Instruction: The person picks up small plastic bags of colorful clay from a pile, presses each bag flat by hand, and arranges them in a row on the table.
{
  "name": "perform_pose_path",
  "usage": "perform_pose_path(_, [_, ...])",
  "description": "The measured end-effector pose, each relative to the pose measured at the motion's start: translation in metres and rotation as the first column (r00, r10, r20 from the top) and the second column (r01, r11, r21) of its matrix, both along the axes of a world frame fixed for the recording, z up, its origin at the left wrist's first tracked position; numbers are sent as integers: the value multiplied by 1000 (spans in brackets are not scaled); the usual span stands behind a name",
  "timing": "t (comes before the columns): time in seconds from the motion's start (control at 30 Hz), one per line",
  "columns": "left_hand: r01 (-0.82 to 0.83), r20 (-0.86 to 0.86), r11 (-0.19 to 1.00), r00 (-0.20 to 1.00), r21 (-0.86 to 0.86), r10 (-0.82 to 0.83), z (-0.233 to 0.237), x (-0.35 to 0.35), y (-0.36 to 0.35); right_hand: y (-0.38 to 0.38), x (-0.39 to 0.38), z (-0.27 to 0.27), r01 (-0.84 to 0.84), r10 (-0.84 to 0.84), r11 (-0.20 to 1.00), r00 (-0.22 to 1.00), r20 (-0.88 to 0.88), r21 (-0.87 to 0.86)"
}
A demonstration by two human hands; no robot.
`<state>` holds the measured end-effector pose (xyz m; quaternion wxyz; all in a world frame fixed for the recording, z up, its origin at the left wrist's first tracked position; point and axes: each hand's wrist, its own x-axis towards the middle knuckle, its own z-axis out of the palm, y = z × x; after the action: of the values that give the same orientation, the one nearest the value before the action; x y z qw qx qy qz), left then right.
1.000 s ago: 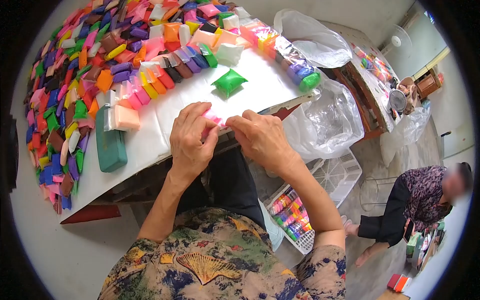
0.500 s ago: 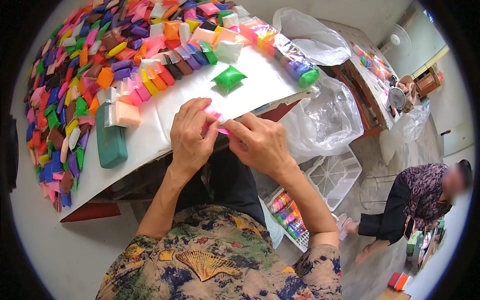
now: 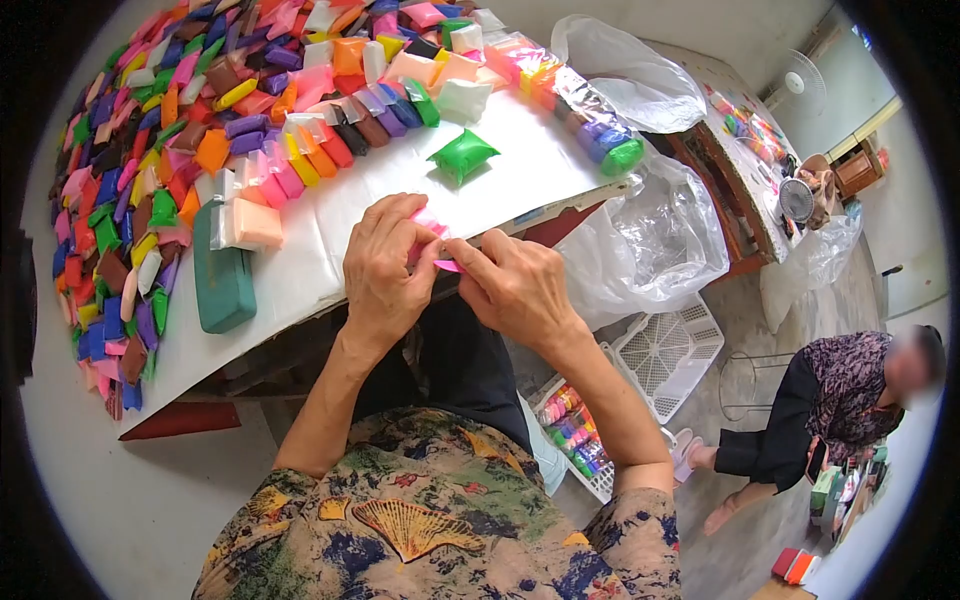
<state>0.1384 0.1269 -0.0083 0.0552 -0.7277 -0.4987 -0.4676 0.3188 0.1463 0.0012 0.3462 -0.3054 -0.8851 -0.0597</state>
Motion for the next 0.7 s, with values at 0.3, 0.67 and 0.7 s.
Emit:
perform_pose_path(0.3, [2,8,1000,1000,2,-2,0,0,0,1,-1,-1,6,-6,1000,999,32,9])
perform_pose_path(0.67, [0,2,1000,1000,8,0,-1,0,0,1,-2,0,42,-42,999,994,102,10])
perform_pose_path(0.7, [-1,-1,1000,1000,6,1,-1,0,0,1,-4,1,49,-49,999,993,107,1])
